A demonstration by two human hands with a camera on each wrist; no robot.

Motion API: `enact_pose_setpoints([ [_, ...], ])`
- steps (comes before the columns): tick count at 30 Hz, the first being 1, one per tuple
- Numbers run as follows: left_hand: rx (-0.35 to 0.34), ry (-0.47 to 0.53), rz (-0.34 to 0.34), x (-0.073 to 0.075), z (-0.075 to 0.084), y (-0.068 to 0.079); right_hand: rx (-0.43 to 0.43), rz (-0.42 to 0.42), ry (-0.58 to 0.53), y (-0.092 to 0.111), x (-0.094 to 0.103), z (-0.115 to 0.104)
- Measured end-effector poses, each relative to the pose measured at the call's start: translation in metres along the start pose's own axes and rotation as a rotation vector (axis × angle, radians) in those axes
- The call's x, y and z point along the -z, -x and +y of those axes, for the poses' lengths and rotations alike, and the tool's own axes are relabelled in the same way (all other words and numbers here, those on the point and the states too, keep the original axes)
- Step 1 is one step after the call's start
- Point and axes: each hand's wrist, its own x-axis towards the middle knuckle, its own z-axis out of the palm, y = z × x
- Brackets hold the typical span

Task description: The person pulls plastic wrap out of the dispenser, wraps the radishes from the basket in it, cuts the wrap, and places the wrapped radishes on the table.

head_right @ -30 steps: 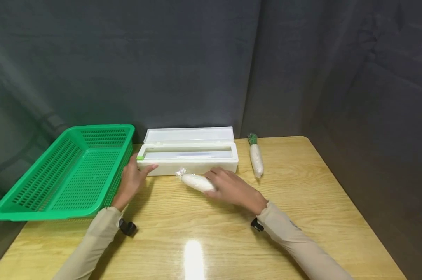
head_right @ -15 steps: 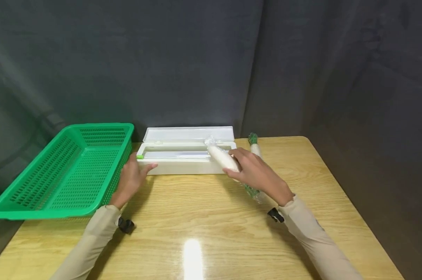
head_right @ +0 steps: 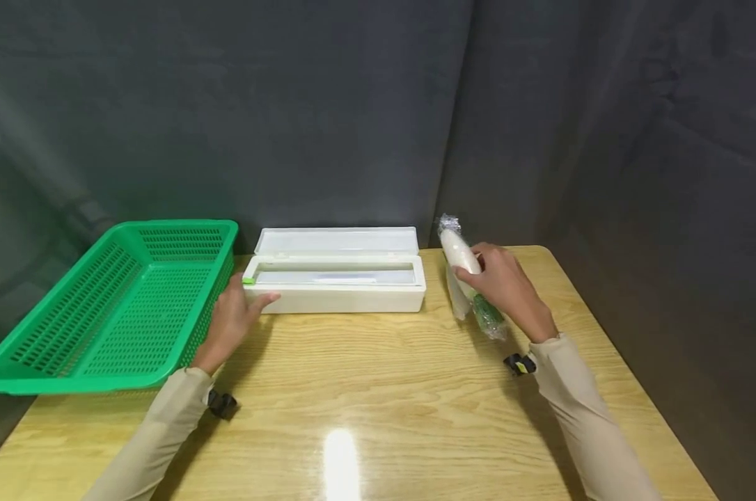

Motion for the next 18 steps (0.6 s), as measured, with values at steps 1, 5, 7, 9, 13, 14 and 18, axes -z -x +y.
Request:
enact_pose_setpoints([
  [1,0.004,0.0,0.001,0.0,0.0,0.0,-0.024,-0.003,0.001,-0.001,0.001,0.004],
  [5,0.014,-0.005,0.001,-0.002,0.0,-0.001,-0.085,-0.027,0.002,-0.005,0.004,0.02],
  [7,0.013,-0.01,0.002,-0.003,0.0,-0.001,-0.109,-0.045,0.004,-0.007,0.003,0.028],
  [9,0.012,-0.012,0.006,-0.003,0.0,-0.001,-0.129,-0.057,0.009,-0.009,0.001,0.035],
  [13,0.005,-0.017,0.016,-0.003,-0.001,0.0,-0.173,-0.087,0.027,-0.014,-0.004,0.046],
  [14,0.002,-0.019,0.018,-0.003,-0.001,0.0,-0.187,-0.097,0.035,-0.015,-0.006,0.049],
  [18,-0.02,-0.025,0.014,-0.003,-0.001,-0.001,-0.235,-0.149,0.059,-0.017,-0.012,0.062],
])
